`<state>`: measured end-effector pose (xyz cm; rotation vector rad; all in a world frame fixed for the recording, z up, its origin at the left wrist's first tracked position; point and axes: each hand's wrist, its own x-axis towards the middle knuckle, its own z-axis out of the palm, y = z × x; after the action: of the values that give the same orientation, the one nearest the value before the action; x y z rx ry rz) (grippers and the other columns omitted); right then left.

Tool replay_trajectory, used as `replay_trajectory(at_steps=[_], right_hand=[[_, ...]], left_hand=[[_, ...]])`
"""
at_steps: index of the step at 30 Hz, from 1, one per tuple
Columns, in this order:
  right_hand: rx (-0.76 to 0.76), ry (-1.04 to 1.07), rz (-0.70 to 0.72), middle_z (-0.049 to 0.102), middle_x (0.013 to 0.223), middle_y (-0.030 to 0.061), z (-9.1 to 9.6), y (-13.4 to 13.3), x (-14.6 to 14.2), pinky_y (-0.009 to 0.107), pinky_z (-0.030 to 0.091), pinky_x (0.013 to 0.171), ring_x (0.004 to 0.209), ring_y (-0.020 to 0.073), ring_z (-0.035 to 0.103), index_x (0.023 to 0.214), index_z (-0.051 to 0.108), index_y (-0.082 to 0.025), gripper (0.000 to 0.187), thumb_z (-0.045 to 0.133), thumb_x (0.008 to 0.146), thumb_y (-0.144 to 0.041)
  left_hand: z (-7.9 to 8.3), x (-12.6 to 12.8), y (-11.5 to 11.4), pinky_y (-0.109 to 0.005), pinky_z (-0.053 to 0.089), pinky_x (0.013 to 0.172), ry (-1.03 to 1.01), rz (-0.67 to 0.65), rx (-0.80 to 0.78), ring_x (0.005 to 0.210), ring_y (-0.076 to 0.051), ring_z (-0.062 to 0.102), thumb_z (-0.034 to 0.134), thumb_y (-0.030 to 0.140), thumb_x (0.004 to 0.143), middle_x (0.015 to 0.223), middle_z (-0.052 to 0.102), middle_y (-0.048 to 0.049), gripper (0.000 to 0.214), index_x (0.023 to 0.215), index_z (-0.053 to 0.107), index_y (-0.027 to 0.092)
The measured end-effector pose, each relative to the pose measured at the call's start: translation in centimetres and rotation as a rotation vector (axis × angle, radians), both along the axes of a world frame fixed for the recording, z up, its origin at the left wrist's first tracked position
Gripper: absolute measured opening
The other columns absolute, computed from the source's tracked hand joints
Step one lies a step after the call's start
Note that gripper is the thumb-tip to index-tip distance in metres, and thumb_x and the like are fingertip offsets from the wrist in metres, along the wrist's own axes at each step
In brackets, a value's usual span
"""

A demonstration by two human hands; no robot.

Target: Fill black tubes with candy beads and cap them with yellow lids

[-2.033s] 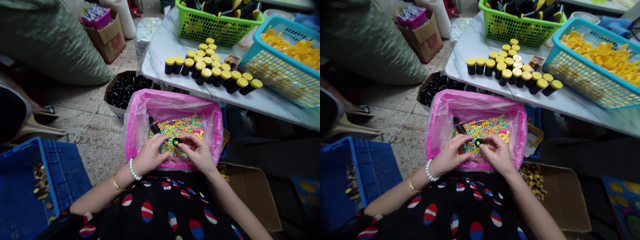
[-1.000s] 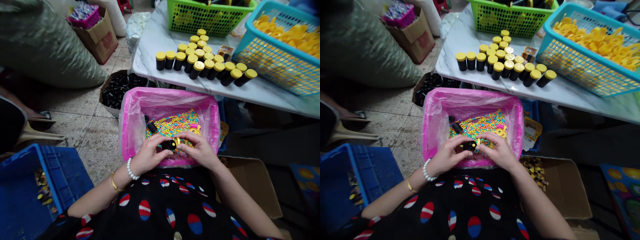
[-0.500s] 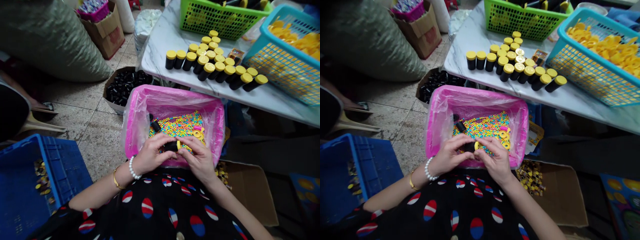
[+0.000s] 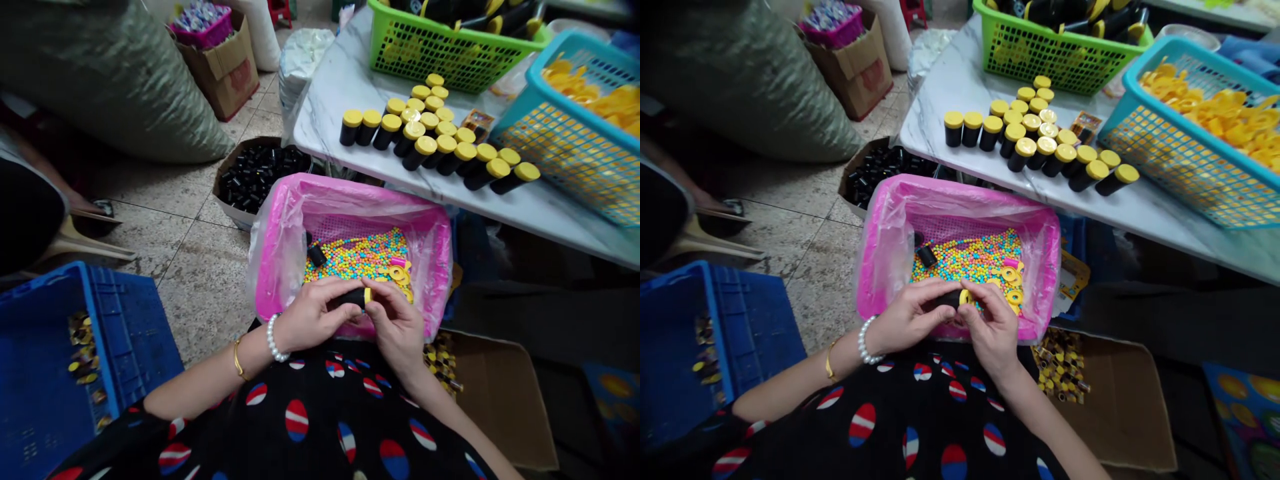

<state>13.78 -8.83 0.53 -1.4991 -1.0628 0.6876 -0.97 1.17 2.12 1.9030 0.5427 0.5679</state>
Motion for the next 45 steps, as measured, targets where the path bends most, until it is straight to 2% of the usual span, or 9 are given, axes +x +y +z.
replay_trajectory(at_steps=[5,9,17,24,28,31,34,40,45], right_hand=[[-0.186,0.452,0.048,0.06,0.087,0.0001,0.0,0.0,-0.1,0.025,0.045,0.062,0.066,0.0107,0.053,0.11,0.071,-0.031,0.029,0.07,0.082,-0.032],[-0.22,0.841,0.018,0.056,0.075,-0.0027,-0.1,0.2,-0.8,0.02,0.039,0.052,0.054,0.0053,0.043,0.109,0.072,-0.03,0.032,0.075,0.077,-0.033],[-0.302,1.147,0.147,0.061,0.085,-0.0032,2.1,0.8,-1.2,0.018,0.039,0.046,0.053,0.0062,0.043,0.13,0.055,-0.036,0.067,0.081,0.069,-0.027],[-0.322,1.157,0.326,0.067,0.103,0.0055,2.1,0.3,-0.7,0.027,0.048,0.074,0.085,0.0171,0.059,0.111,0.069,-0.022,0.044,0.08,0.069,-0.027],[-0.308,1.144,0.368,0.068,0.101,0.008,1.7,0.2,-1.0,0.033,0.049,0.078,0.091,0.0233,0.06,0.106,0.071,-0.019,0.045,0.08,0.065,-0.034],[-0.264,1.139,0.319,0.068,0.095,0.0073,1.4,0.3,-1.3,0.034,0.05,0.076,0.089,0.0244,0.06,0.106,0.07,-0.019,0.048,0.08,0.061,-0.035],[-0.263,1.095,0.287,0.064,0.08,0.0043,1.1,0.3,-1.5,0.032,0.049,0.068,0.073,0.0195,0.057,0.099,0.07,-0.018,0.041,0.078,0.063,-0.035],[-0.324,1.112,0.214,0.043,0.053,-0.0062,0.8,0.1,-1.6,0.022,0.032,0.046,0.046,0.0075,0.031,0.075,0.066,-0.018,0.021,0.078,0.06,-0.027],[-0.296,1.026,0.134,0.058,0.068,-0.0007,0.9,0.3,-2.1,0.026,0.042,0.057,0.061,0.0137,0.048,0.079,0.069,-0.019,0.025,0.079,0.06,-0.032]], left_hand=[[-0.1,0.1,0.2,-0.029,0.05,0.083,0.006,-0.017,-0.062,0.092,-0.017,0.062,0.066,0.023,0.084,0.097,0.068,-0.0053,0.029,0.113,0.066,0.018],[-0.5,0.0,0.1,-0.031,0.05,0.084,-0.039,0.002,-0.056,0.093,-0.018,0.062,0.067,0.025,0.084,0.1,0.067,-0.006,0.031,0.115,0.065,0.018],[-0.1,-0.1,-0.1,-0.036,0.052,0.09,-0.181,-0.048,0.127,0.106,-0.021,0.061,0.065,0.02,0.085,0.111,0.065,-0.0131,0.038,0.122,0.058,0.015],[0.2,-0.3,-0.2,-0.038,0.048,0.091,-0.224,-0.044,0.368,0.091,-0.019,0.066,0.074,0.03,0.078,0.103,0.072,-0.0082,0.042,0.116,0.062,0.017],[0.5,-0.2,0.0,-0.039,0.048,0.092,-0.267,-0.074,0.372,0.09,-0.019,0.064,0.075,0.032,0.077,0.097,0.074,-0.0072,0.039,0.11,0.064,0.016],[0.4,0.1,0.0,-0.041,0.049,0.093,-0.28,-0.121,0.316,0.099,-0.022,0.062,0.076,0.035,0.075,0.1,0.073,-0.0094,0.045,0.113,0.063,0.015],[0.2,0.5,-0.1,-0.043,0.048,0.096,-0.281,-0.169,0.264,0.105,-0.023,0.061,0.074,0.034,0.077,0.104,0.071,-0.012,0.048,0.118,0.06,0.013],[0.1,0.8,-0.4,-0.045,0.045,0.098,-0.208,-0.223,0.235,0.103,-0.023,0.061,0.061,0.022,0.087,0.106,0.069,-0.013,0.032,0.117,0.058,0.013],[0.4,1.0,-0.6,-0.046,0.046,0.095,-0.161,-0.217,0.175,0.1,-0.024,0.061,0.061,0.023,0.085,0.105,0.068,-0.0129,0.033,0.117,0.059,0.014]])
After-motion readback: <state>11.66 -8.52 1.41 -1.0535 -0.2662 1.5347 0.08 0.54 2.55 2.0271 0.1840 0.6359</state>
